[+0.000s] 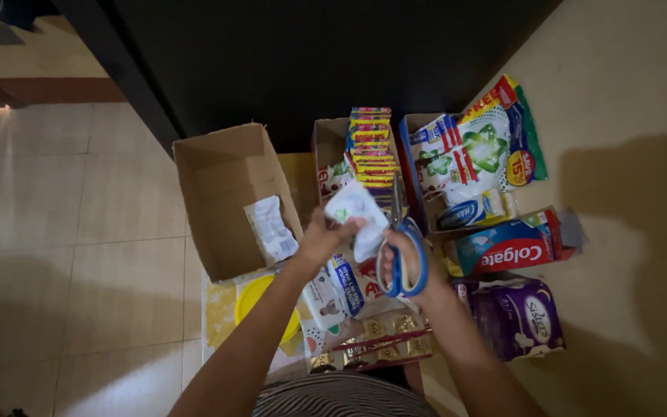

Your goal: The person uses scissors to cut open multiple Ariel detergent packets and places the cut pieces into a cardboard box. The person handles the packets one at a time, cutting and discarding them into the box.

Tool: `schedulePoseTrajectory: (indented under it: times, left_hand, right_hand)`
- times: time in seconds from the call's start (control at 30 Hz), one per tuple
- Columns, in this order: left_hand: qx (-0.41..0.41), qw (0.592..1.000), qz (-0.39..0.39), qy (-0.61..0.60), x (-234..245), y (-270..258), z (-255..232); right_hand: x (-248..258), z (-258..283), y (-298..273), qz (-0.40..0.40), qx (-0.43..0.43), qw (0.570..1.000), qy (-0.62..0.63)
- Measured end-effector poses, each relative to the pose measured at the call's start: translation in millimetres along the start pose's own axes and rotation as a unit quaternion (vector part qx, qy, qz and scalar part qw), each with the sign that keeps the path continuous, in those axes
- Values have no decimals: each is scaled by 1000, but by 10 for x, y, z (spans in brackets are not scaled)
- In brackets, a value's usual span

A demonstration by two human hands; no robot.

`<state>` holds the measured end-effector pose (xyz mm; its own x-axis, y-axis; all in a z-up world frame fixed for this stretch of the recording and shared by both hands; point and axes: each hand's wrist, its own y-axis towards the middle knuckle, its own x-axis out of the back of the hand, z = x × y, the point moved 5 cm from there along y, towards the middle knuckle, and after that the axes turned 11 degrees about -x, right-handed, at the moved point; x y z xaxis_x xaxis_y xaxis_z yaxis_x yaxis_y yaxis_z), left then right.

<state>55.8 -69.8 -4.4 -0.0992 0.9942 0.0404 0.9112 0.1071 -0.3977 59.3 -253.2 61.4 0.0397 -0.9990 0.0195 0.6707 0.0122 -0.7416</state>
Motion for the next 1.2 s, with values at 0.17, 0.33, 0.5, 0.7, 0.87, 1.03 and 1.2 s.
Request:
schedulePoseTrajectory:
  times: [0.17,0.33,0.5,0.7,0.87,1.03,1.2]
  left_hand:
    - [-39,987,32,-150,147,-71,-3]
    - [-183,960,-173,-119,798,185,-4]
    - [-149,917,-367,-55,1566,435,7]
    - [-87,901,-344,248,1851,764,-280]
    - [-84,800,-318,501,1502,1288,24]
    - [-289,733,-343,511,710,1135,-151]
    - [-395,727,-243,506,-6,1444,146]
  right_hand:
    - [-243,193,-134,105,-32,994,20]
    - [-483,327,-345,95,-39,995,-16]
    - [-567,272,-297,77,-58,993,-69]
    - [-438,-40,182,94,-69,992,-40]
    - [-464,123,165,85,-90,991,-40]
    - [-438,296,312,74,-52,993,-73]
    - [-376,357,581,50,-43,996,-57]
